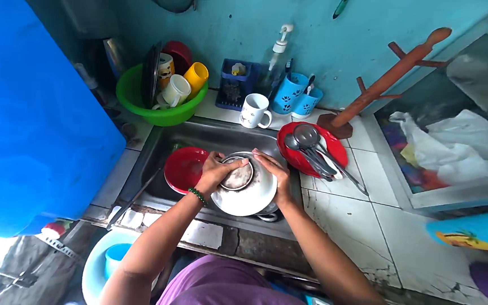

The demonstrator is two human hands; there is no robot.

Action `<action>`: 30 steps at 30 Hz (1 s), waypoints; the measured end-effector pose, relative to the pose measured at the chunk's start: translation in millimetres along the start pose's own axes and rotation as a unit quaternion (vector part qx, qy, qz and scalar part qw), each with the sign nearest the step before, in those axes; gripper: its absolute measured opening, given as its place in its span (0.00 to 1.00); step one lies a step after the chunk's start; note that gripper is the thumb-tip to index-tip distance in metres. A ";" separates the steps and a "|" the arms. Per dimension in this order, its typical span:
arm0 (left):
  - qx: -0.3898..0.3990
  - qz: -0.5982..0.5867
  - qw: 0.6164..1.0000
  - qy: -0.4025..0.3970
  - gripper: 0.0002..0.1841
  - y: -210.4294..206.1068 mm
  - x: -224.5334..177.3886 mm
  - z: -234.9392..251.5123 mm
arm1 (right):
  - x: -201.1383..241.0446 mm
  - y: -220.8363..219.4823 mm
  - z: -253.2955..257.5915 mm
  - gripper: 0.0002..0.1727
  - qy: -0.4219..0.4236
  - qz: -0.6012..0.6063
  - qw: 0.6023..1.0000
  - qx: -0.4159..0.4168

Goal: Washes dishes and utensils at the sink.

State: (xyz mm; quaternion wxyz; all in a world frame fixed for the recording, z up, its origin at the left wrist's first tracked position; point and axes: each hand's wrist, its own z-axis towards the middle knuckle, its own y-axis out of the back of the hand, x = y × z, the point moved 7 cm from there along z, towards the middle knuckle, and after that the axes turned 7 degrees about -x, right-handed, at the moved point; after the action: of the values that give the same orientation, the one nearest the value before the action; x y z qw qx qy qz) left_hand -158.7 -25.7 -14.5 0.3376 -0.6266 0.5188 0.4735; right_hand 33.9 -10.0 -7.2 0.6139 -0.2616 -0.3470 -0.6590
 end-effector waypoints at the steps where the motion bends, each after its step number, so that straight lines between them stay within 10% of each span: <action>1: -0.004 0.001 1.000 -0.004 0.33 1.8 0.3 1.4 | 1.9 0.1 -1.0 0.18 0.021 -0.014 1.000 -0.002; 7: -0.021 -0.017 0.999 -0.018 0.15 9.7 6.2 8.1 | 1.7 6.9 0.5 0.18 0.036 -0.103 0.993 -0.037; 14: 0.178 0.073 0.963 -0.187 0.40 -3.0 -7.8 -20.2 | -21.6 10.8 15.5 0.15 -0.321 -0.156 0.934 -0.023; 18: 0.196 0.063 0.929 -0.307 0.54 -9.2 -24.5 -28.2 | -36.3 -8.3 7.4 0.25 -0.374 -0.079 0.924 0.008; 27: 0.006 0.220 0.965 -0.140 0.27 43.5 -25.6 -21.8 | -82.1 -7.7 -22.8 0.28 -0.434 0.018 0.900 0.024; 30: -0.036 0.180 0.974 -0.136 0.25 62.1 -22.6 -14.0 | -86.7 1.0 -42.6 0.20 -0.550 0.026 0.819 -0.160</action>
State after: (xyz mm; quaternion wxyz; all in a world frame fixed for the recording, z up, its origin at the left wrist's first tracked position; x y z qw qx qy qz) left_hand -215.9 -45.5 15.5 0.2916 -0.4645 0.5548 0.6256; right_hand 47.9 11.2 -100.4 0.2872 -0.6840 -0.5102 -0.4351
